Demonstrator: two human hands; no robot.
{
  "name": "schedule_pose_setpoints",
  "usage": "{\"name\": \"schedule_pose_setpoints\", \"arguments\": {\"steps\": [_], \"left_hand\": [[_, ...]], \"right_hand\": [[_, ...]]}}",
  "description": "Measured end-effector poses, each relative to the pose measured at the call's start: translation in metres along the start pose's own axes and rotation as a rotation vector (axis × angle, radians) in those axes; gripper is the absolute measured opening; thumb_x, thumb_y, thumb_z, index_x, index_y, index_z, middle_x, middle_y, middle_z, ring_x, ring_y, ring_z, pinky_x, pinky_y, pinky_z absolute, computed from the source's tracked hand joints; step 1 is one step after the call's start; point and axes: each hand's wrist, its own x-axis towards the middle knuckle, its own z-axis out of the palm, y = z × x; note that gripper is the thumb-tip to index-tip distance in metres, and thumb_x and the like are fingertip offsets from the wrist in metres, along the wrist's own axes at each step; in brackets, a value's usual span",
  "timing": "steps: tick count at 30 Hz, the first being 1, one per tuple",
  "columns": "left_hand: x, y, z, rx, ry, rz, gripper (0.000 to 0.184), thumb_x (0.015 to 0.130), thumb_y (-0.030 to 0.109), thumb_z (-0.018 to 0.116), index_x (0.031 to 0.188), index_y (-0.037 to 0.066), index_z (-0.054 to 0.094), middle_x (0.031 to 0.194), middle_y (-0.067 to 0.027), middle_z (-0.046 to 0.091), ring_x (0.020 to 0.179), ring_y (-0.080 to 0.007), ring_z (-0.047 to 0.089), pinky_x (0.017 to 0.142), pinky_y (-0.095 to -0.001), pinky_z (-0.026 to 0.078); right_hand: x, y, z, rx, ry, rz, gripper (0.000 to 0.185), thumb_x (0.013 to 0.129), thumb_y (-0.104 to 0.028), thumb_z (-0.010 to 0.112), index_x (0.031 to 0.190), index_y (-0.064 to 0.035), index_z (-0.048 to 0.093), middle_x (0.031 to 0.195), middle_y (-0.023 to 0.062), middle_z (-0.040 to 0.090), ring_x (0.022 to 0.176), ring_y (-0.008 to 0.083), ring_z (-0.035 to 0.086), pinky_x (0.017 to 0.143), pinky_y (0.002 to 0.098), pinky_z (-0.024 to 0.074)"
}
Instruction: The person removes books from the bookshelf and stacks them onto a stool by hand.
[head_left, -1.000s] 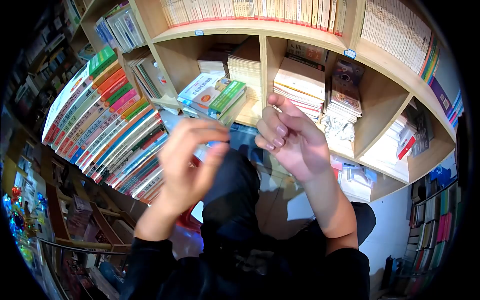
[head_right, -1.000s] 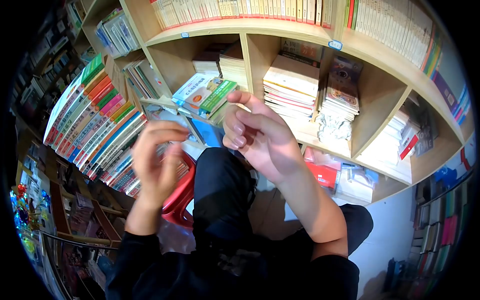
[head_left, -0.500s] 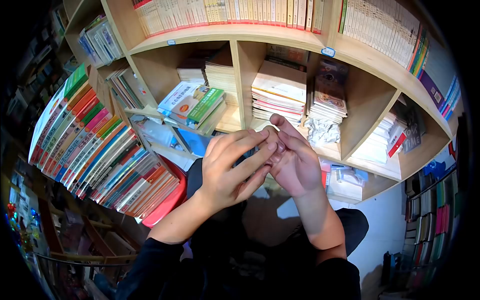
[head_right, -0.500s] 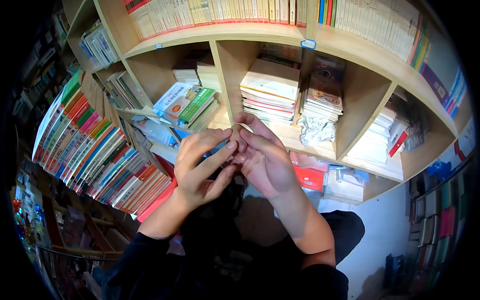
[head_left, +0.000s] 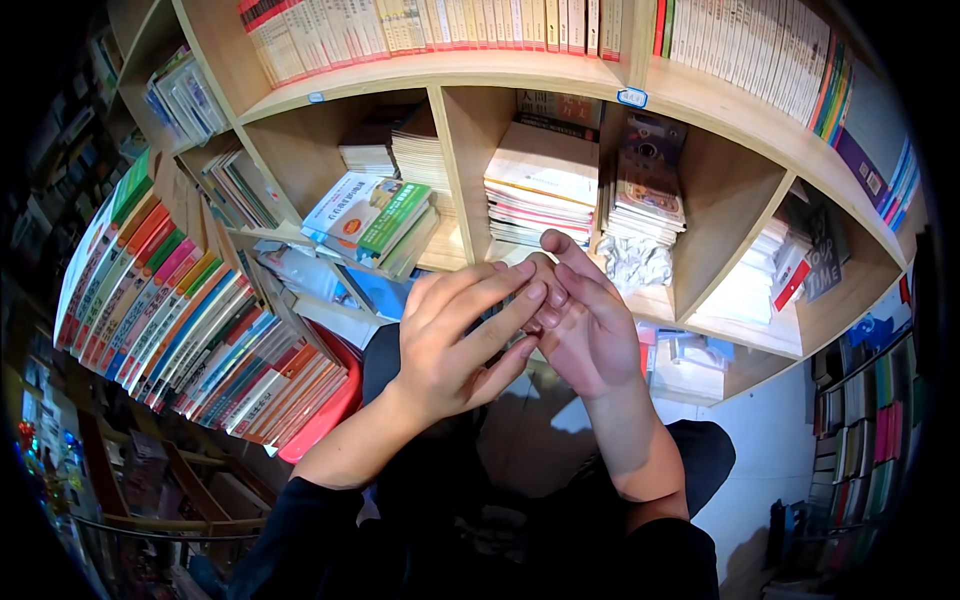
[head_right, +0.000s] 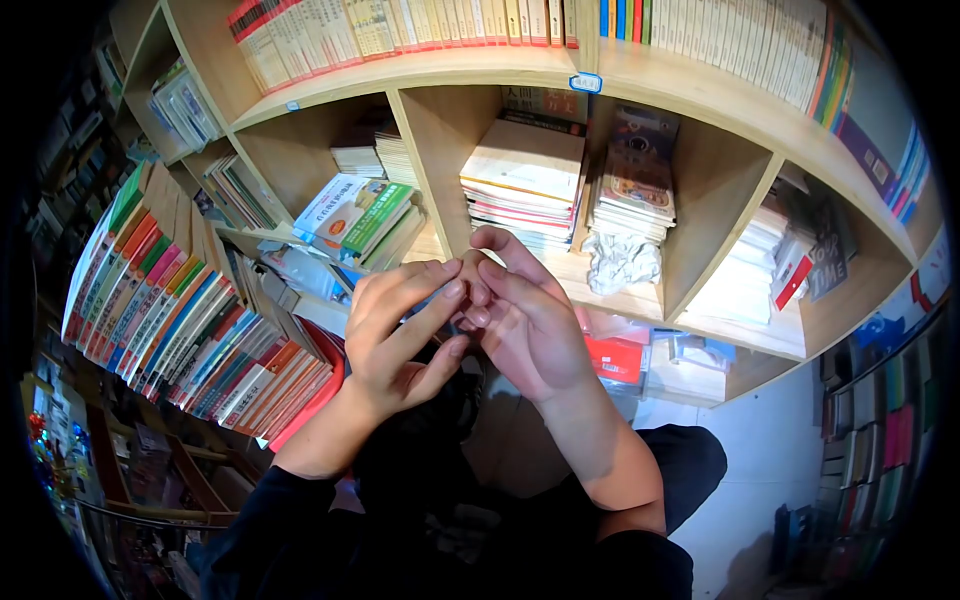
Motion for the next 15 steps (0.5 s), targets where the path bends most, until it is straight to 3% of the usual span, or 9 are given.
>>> {"name": "schedule_pose_setpoints", "arguments": {"steps": [15], "left_hand": [[-0.0030,-0.0024,0.0020,-0.014,-0.007,0.005,0.047,0.070,0.015,0.081,0.116,0.004,0.075,0.119,-0.0094,0.072,0.105,-0.0277,0.067,0.085,-0.0383,0.049]], "right_hand": [[-0.0029,0.0004,0.0015,-0.020,0.039,-0.024,0.029,0.103,-0.011,0.054,0.131,-0.0036,0.048,0.090,0.0045,0.054,0.081,0.0134,0.050,0.075,0.0280,0.0428]]}}
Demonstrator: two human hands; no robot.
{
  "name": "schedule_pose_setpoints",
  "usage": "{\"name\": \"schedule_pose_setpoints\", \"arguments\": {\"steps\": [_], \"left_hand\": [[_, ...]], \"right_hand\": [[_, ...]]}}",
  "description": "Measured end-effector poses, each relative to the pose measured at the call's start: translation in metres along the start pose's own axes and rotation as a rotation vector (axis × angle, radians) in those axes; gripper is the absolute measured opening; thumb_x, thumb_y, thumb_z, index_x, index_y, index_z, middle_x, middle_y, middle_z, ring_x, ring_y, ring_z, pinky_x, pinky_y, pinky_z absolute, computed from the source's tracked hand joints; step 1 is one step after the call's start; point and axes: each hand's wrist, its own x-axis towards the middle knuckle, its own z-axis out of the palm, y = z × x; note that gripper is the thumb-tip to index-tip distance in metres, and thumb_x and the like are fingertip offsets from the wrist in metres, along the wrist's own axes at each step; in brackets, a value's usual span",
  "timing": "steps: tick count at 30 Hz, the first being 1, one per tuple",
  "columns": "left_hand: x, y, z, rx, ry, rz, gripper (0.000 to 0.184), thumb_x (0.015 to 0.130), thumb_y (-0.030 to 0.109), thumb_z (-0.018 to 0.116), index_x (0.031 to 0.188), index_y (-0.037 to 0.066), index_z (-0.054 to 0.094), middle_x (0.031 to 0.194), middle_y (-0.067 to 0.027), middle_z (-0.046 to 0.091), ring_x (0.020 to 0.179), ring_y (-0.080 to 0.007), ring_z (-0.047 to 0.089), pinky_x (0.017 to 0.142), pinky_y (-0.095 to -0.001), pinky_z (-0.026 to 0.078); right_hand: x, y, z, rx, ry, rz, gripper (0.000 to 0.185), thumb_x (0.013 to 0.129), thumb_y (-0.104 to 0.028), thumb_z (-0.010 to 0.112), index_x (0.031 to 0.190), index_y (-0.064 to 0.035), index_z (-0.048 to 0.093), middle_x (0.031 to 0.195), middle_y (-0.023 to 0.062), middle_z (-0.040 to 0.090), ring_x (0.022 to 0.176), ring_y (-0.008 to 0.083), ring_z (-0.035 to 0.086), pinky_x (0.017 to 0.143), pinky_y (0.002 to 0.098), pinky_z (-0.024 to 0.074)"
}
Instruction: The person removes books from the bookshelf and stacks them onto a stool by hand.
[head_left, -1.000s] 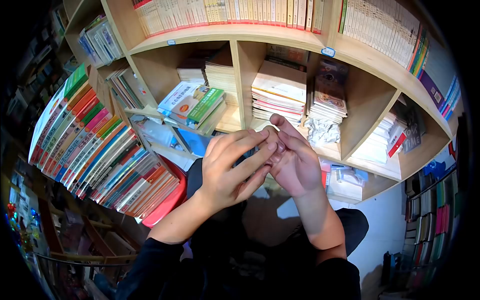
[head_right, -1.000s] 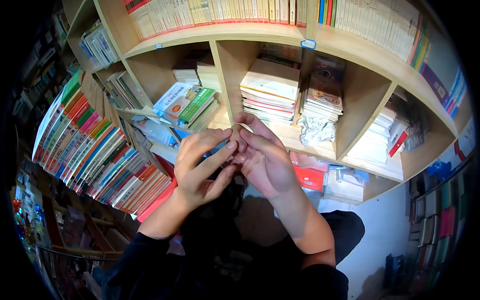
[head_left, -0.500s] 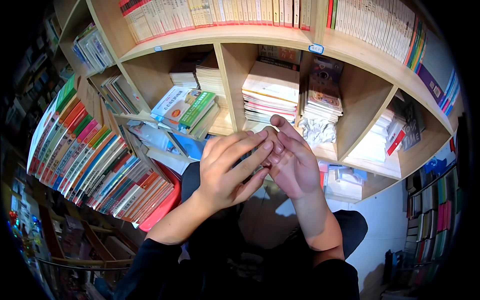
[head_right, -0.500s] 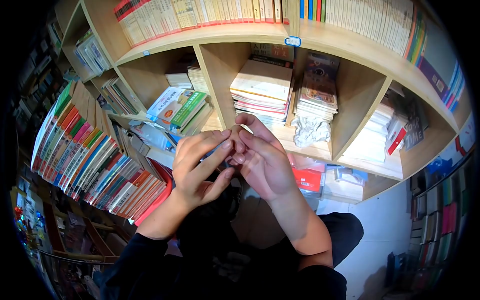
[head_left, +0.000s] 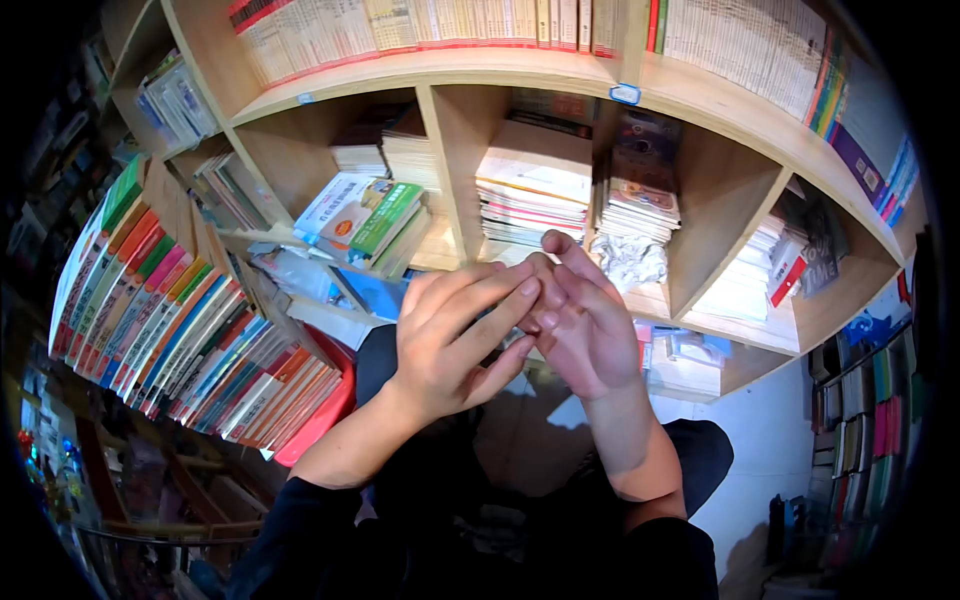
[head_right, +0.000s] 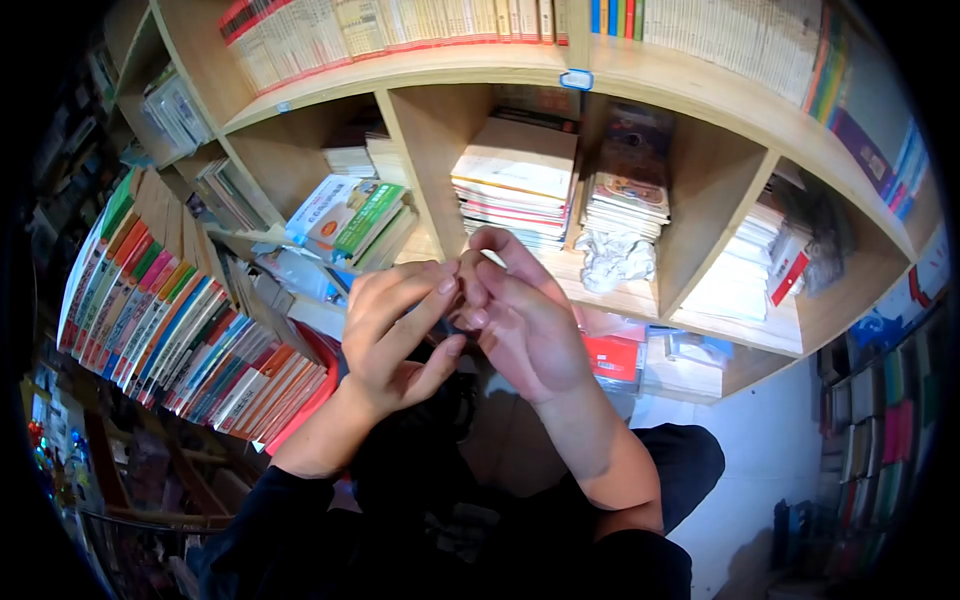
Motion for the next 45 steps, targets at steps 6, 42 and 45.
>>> {"name": "schedule_pose_setpoints", "arguments": {"steps": [6,42,45], "left_hand": [[0.010,-0.005,0.011,-0.028,-0.074,0.033,0.024,0.078,0.013,0.076,0.100,0.005,0.072,0.112,-0.0109,0.072,0.106,-0.0333,0.067,0.089,-0.0414,0.049],[-0.007,-0.165,0.144,-0.099,0.362,-0.635,0.082,0.096,0.022,0.069,0.155,-0.008,0.022,0.151,-0.0326,0.035,0.138,-0.0413,0.040,0.116,-0.0470,0.030],[-0.008,-0.165,0.144,-0.070,0.368,-0.623,0.082,0.096,0.023,0.069,0.155,-0.008,0.022,0.151,-0.0330,0.036,0.138,-0.0417,0.041,0.116,-0.0469,0.030]], "right_hand": [[-0.003,-0.054,0.008,-0.409,0.067,-0.202,0.024,0.102,-0.014,0.057,0.123,-0.0043,0.053,0.089,0.0038,0.057,0.082,0.0117,0.050,0.074,0.0249,0.0402],[-0.024,-0.535,-0.006,-1.971,2.174,-1.066,0.123,0.057,-0.059,0.090,0.143,0.0109,0.036,0.144,0.0298,0.040,0.137,0.0454,0.038,0.113,0.0506,0.0387],[-0.028,-0.534,-0.004,-1.986,2.164,-1.068,0.121,0.057,-0.058,0.090,0.140,0.0124,0.039,0.144,0.0308,0.043,0.136,0.0446,0.043,0.112,0.0489,0.0407]]}}
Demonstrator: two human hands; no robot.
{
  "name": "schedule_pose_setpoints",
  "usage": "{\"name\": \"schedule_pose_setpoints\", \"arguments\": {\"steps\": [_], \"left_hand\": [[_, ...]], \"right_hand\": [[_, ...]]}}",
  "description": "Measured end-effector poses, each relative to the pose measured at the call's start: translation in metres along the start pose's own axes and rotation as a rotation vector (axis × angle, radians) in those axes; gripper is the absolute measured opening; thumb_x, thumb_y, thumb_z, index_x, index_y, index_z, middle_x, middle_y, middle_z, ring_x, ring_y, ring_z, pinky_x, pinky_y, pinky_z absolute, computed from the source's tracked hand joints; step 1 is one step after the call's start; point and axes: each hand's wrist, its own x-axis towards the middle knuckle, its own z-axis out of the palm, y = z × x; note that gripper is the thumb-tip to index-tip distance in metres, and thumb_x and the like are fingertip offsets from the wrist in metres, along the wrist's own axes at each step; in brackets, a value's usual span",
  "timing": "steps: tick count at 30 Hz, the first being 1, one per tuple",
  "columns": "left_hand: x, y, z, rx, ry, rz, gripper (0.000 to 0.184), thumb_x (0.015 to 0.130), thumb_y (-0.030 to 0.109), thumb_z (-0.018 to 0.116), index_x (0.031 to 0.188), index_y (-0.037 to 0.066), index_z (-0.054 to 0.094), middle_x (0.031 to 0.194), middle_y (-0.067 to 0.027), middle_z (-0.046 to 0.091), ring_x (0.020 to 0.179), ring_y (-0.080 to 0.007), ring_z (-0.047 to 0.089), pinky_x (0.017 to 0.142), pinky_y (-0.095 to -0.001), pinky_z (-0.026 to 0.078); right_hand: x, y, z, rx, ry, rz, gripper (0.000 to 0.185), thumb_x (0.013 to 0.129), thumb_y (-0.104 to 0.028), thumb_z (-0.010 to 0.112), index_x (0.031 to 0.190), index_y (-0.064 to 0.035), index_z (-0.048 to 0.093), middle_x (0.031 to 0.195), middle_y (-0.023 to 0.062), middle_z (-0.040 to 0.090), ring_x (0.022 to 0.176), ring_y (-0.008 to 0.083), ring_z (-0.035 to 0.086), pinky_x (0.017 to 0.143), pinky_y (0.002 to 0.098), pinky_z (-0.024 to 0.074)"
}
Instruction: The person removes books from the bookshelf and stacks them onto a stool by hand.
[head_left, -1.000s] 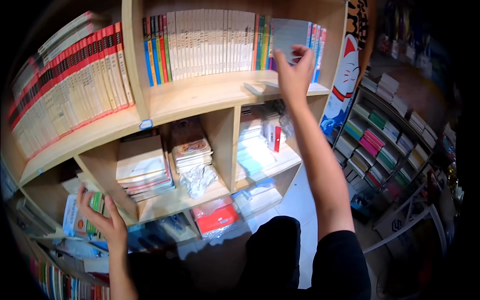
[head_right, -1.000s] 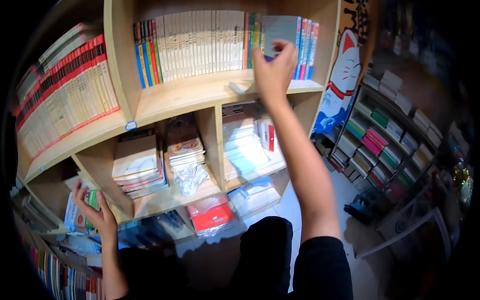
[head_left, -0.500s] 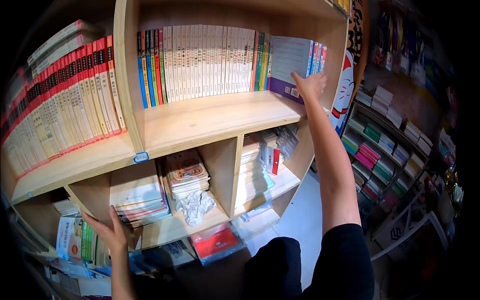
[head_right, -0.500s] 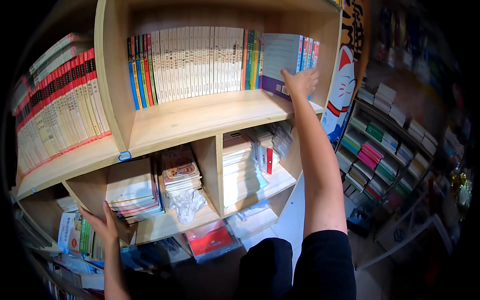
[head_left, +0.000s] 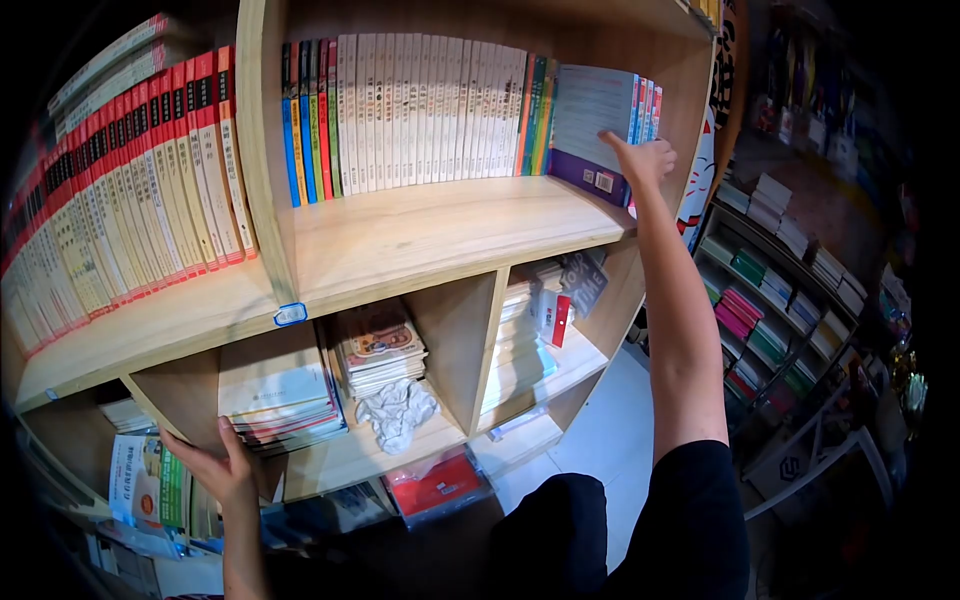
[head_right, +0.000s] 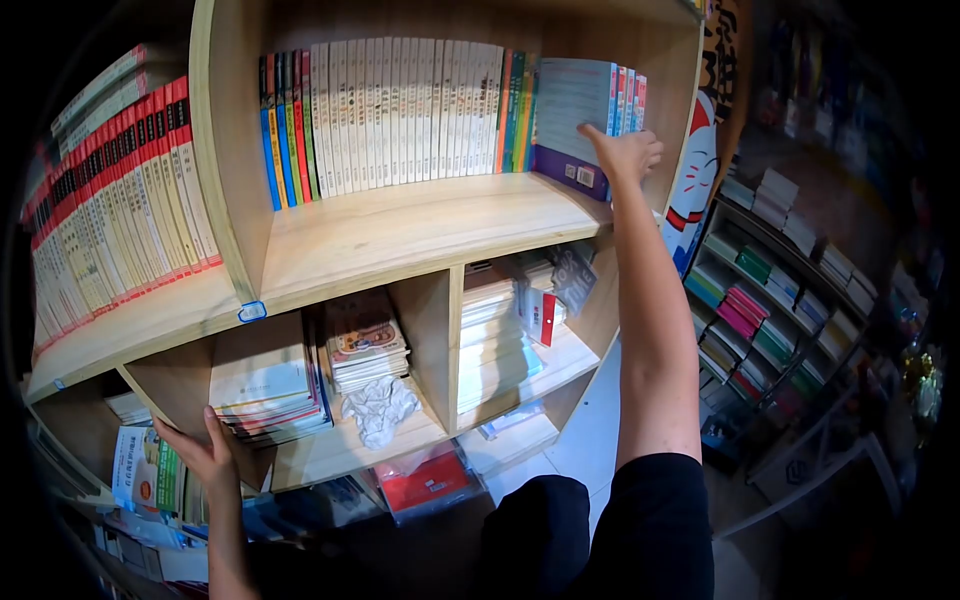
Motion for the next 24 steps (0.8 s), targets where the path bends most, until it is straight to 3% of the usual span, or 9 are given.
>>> {"name": "schedule_pose_setpoints", "arguments": {"steps": [2,5,8,14,20,23,24], "left_hand": [[0.000,-0.001,0.001,-0.002,0.019,0.025,0.081,0.096,0.024,0.069,0.155,-0.008,0.023,0.150,-0.0332,0.037,0.138,-0.0428,0.041,0.116,-0.0477,0.030],[-0.001,-0.007,0.004,0.027,0.048,0.035,0.080,0.096,0.027,0.069,0.154,-0.007,0.026,0.149,-0.0333,0.038,0.136,-0.0449,0.042,0.115,-0.0494,0.031],[-0.001,-0.007,0.009,0.114,0.093,-0.017,0.080,0.095,0.030,0.070,0.153,-0.007,0.027,0.148,-0.0329,0.040,0.135,-0.0468,0.042,0.114,-0.0512,0.032],[0.000,0.005,0.004,0.136,0.075,-0.008,0.077,0.097,0.030,0.066,0.152,-0.008,0.028,0.147,-0.0342,0.041,0.135,-0.0492,0.042,0.114,-0.0505,0.033],[0.000,0.004,0.003,0.045,0.037,0.030,0.079,0.096,0.026,0.067,0.154,-0.007,0.026,0.148,-0.0351,0.039,0.136,-0.0503,0.040,0.115,-0.0516,0.032],[-0.002,0.004,-0.001,0.062,0.026,0.076,0.079,0.095,0.023,0.067,0.156,-0.006,0.025,0.150,-0.0344,0.038,0.137,-0.0500,0.040,0.115,-0.0513,0.031],[-0.003,0.006,-0.001,0.064,0.007,0.059,0.080,0.094,0.022,0.067,0.156,-0.006,0.025,0.152,-0.0339,0.037,0.138,-0.0499,0.039,0.116,-0.0511,0.030]], "right_hand": [[0.004,0.006,0.001,0.240,-0.106,-0.034,0.115,0.056,-0.056,0.092,0.135,0.0131,0.045,0.137,0.0303,0.053,0.132,0.0412,0.052,0.112,0.0449,0.0411],[0.013,0.014,0.003,0.252,-0.097,-0.145,0.109,0.055,-0.052,0.094,0.130,0.0126,0.049,0.131,0.0302,0.060,0.128,0.0393,0.058,0.108,0.0429,0.0451],[0.002,0.005,-0.020,0.235,-0.193,-0.141,0.105,0.058,-0.051,0.092,0.129,0.0124,0.049,0.131,0.0308,0.058,0.126,0.0444,0.055,0.108,0.0468,0.0446],[-0.041,-0.004,-0.048,0.290,0.077,-0.206,0.094,0.061,-0.042,0.091,0.128,0.0102,0.050,0.126,0.0279,0.057,0.124,0.0440,0.051,0.108,0.0483,0.0409],[-0.073,0.004,-0.126,0.366,0.095,-0.264,0.101,0.060,-0.035,0.092,0.138,0.0090,0.044,0.128,0.0263,0.055,0.125,0.0427,0.048,0.108,0.0477,0.0408],[-0.094,0.010,-0.172,0.328,0.178,-0.537,0.098,0.060,-0.031,0.090,0.138,0.0055,0.044,0.122,0.0239,0.057,0.116,0.0413,0.052,0.104,0.0471,0.0425],[-0.098,0.012,-0.187,0.330,0.178,-0.540,0.098,0.060,-0.031,0.090,0.138,0.0055,0.044,0.122,0.0239,0.057,0.116,0.0413,0.052,0.104,0.0471,0.0425]]}}
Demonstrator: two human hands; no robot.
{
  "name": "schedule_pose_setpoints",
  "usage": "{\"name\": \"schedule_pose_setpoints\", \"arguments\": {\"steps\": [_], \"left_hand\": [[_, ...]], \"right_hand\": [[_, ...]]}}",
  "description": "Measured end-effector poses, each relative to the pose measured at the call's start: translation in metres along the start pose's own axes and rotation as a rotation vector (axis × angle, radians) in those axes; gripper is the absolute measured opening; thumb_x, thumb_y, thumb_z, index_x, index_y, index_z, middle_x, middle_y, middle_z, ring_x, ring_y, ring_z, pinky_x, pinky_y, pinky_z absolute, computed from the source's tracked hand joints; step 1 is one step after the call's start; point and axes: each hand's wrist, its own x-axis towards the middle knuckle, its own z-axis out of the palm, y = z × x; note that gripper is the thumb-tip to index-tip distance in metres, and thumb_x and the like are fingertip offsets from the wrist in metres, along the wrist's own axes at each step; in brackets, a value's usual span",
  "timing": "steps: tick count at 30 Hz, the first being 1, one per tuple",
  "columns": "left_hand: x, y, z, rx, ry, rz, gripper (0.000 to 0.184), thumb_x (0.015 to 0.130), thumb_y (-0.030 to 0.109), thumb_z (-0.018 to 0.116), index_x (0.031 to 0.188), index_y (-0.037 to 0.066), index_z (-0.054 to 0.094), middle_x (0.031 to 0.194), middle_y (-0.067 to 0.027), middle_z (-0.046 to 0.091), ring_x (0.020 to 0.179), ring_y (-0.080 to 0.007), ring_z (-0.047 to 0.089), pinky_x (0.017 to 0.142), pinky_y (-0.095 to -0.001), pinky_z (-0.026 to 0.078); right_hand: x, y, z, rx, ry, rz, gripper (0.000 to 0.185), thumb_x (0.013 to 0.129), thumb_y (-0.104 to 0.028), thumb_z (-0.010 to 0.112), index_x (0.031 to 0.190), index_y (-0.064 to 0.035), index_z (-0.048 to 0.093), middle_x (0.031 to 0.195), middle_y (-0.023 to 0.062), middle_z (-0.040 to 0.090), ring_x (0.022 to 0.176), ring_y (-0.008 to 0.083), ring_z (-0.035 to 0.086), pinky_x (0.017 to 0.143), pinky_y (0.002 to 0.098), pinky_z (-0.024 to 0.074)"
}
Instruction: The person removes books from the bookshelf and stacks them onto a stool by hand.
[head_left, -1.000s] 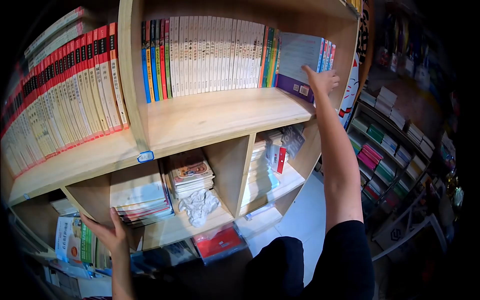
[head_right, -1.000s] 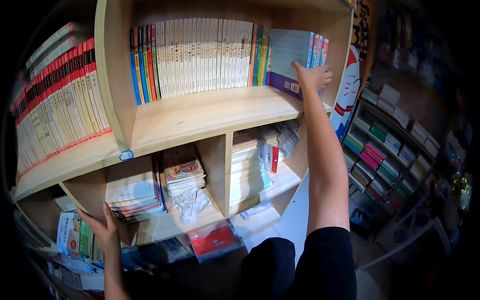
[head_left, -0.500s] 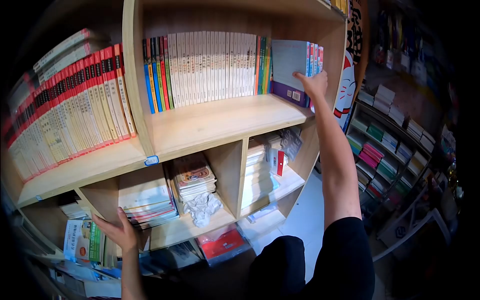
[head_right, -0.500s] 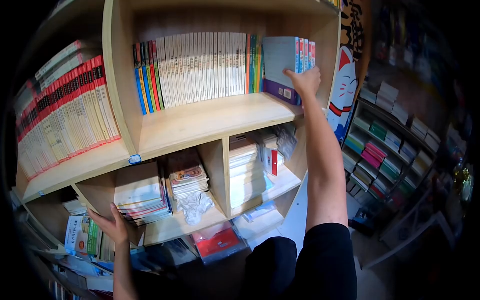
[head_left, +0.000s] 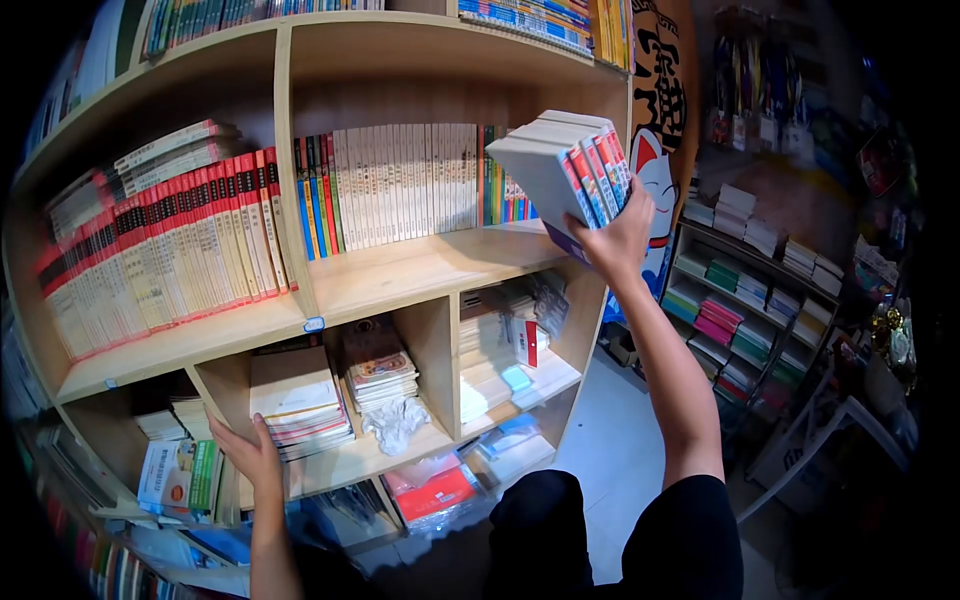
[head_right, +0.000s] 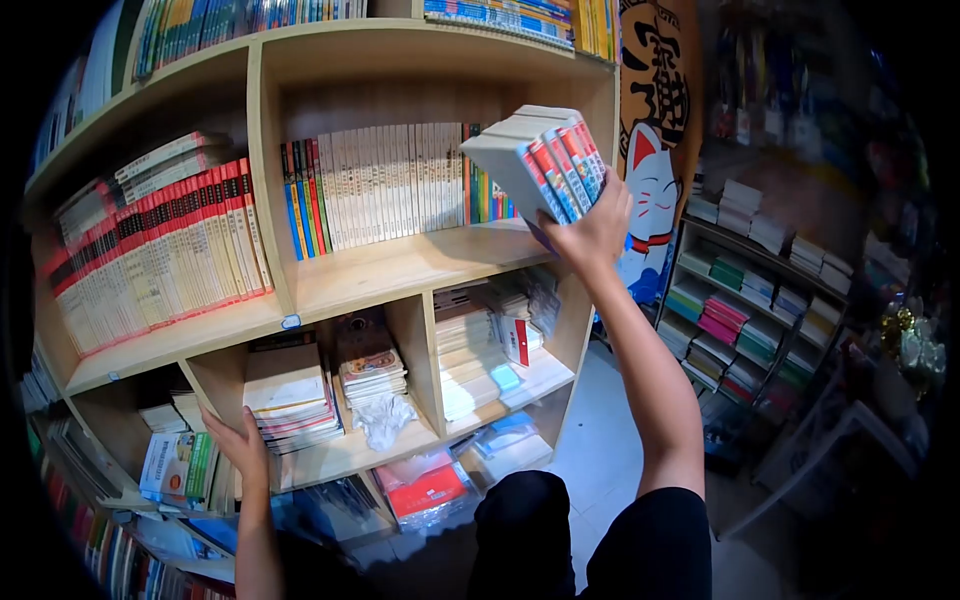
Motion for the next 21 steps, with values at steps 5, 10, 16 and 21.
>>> {"name": "schedule_pose_setpoints", "arguments": {"steps": [5,10,16,21], "left_hand": [[-0.008,0.008,-0.011,0.020,-0.049,0.014,0.085,0.094,0.023,0.067,0.158,-0.009,0.019,0.158,-0.0340,0.029,0.144,-0.0499,0.029,0.121,-0.0519,0.022],[-0.036,0.004,-0.024,0.038,-0.001,0.210,0.095,0.092,0.025,0.070,0.158,-0.010,0.012,0.163,-0.0343,0.018,0.151,-0.0501,0.017,0.125,-0.0550,0.010],[-0.015,0.136,-0.181,-0.240,-0.238,0.236,0.064,0.091,0.022,0.068,0.144,-0.006,0.046,0.147,-0.0260,0.048,0.140,-0.0420,0.042,0.119,-0.0497,0.029],[0.010,0.185,-0.353,-0.021,-0.262,0.363,0.045,0.085,0.025,0.075,0.123,0.004,0.065,0.124,-0.0126,0.067,0.120,-0.0331,0.061,0.103,-0.0451,0.043]], "right_hand": [[0.007,-0.048,-0.072,0.018,0.039,-0.559,0.091,0.061,-0.021,0.087,0.139,0.0017,0.045,0.120,0.0214,0.057,0.111,0.0400,0.054,0.100,0.0464,0.0431],[0.021,-0.129,-0.118,0.206,0.003,-0.661,0.091,0.062,-0.019,0.088,0.140,0.0003,0.046,0.124,0.0215,0.057,0.113,0.0404,0.054,0.100,0.0460,0.0432],[0.024,-0.239,-0.118,0.573,-0.157,-0.685,0.102,0.070,-0.011,0.091,0.153,0.0027,0.034,0.144,0.0202,0.049,0.134,0.0296,0.051,0.115,0.0396,0.0394],[0.024,-0.366,-0.101,0.865,-0.256,-0.770,0.099,0.071,-0.018,0.090,0.152,0.0022,0.037,0.140,0.0213,0.054,0.130,0.0300,0.055,0.113,0.0404,0.0420]]}}
